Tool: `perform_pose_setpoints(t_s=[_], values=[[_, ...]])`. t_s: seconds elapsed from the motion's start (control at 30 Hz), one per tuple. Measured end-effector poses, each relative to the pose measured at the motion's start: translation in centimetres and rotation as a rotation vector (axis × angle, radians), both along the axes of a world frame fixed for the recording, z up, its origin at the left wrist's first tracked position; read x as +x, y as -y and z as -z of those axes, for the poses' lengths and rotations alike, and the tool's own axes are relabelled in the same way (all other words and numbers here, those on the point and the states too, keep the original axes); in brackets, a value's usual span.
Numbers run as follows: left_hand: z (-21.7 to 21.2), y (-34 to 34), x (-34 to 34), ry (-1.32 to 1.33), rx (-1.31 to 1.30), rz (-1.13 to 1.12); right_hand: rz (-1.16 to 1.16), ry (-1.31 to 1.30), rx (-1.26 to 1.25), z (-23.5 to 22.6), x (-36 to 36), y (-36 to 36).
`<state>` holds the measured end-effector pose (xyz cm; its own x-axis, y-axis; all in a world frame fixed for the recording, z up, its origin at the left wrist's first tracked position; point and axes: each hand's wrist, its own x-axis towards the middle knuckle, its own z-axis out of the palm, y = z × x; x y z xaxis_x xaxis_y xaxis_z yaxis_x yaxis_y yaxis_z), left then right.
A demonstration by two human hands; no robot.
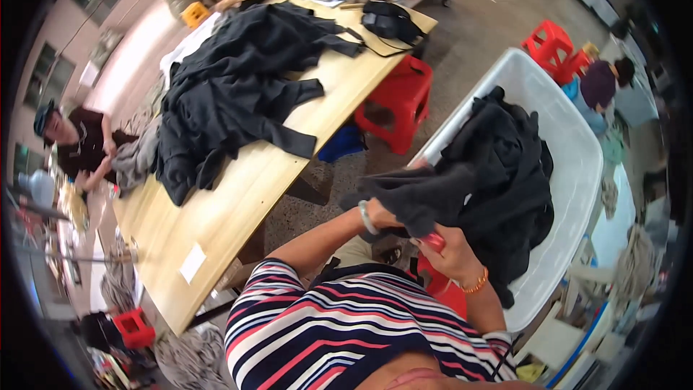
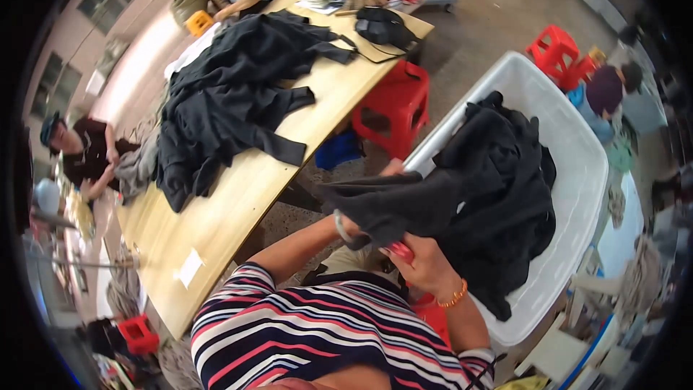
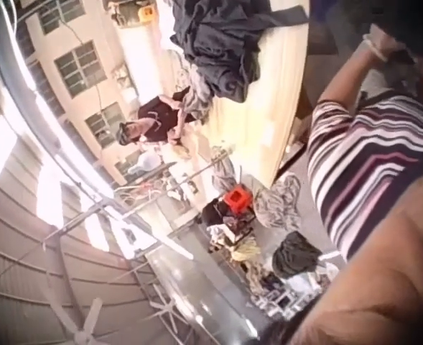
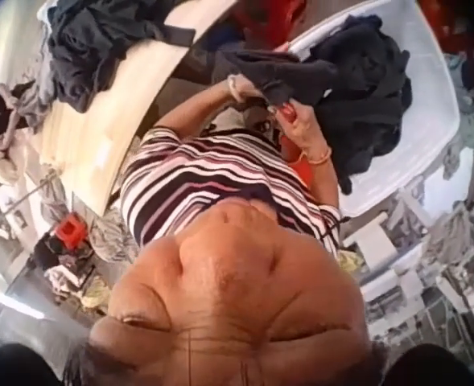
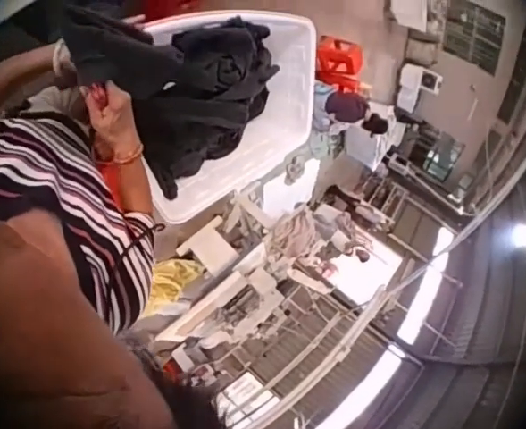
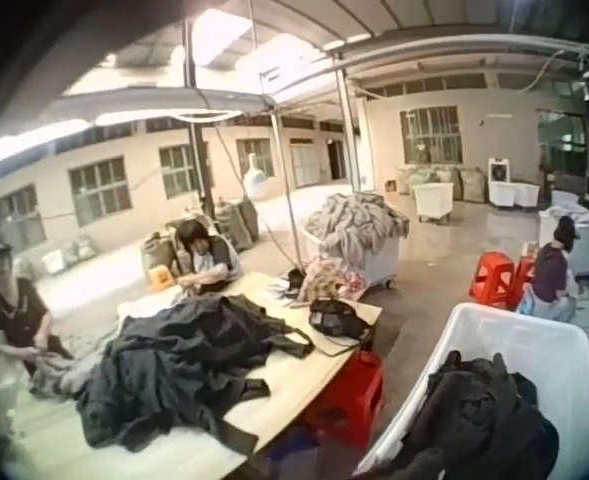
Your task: Trimming excess threads from black garments using a pair of scissors.
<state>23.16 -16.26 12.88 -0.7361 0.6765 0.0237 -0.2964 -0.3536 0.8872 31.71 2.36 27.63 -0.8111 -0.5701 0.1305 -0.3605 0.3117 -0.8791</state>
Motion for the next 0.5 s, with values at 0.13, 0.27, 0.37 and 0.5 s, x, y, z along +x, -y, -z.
perform_pose_setpoints(t_s=[0.13,0.27,0.37,0.5], values=[[-5.6,-1.0,0.9,-0.809,-0.288,0.006,0.127,0.195,-0.078,-0.3,2.0,-2.1],[-2.8,0.7,0.8,-1.016,-0.455,-0.342,0.177,0.232,-0.072,-1.9,2.6,-1.9],[-5.7,4.1,-0.3,-0.21,-0.05,-0.547,0.244,0.199,-0.057,-2.6,2.4,-1.9],[-17.6,12.1,-2.8,0.087,0.425,-0.788,0.449,0.325,-0.038,-1.9,2.2,-2.4]])
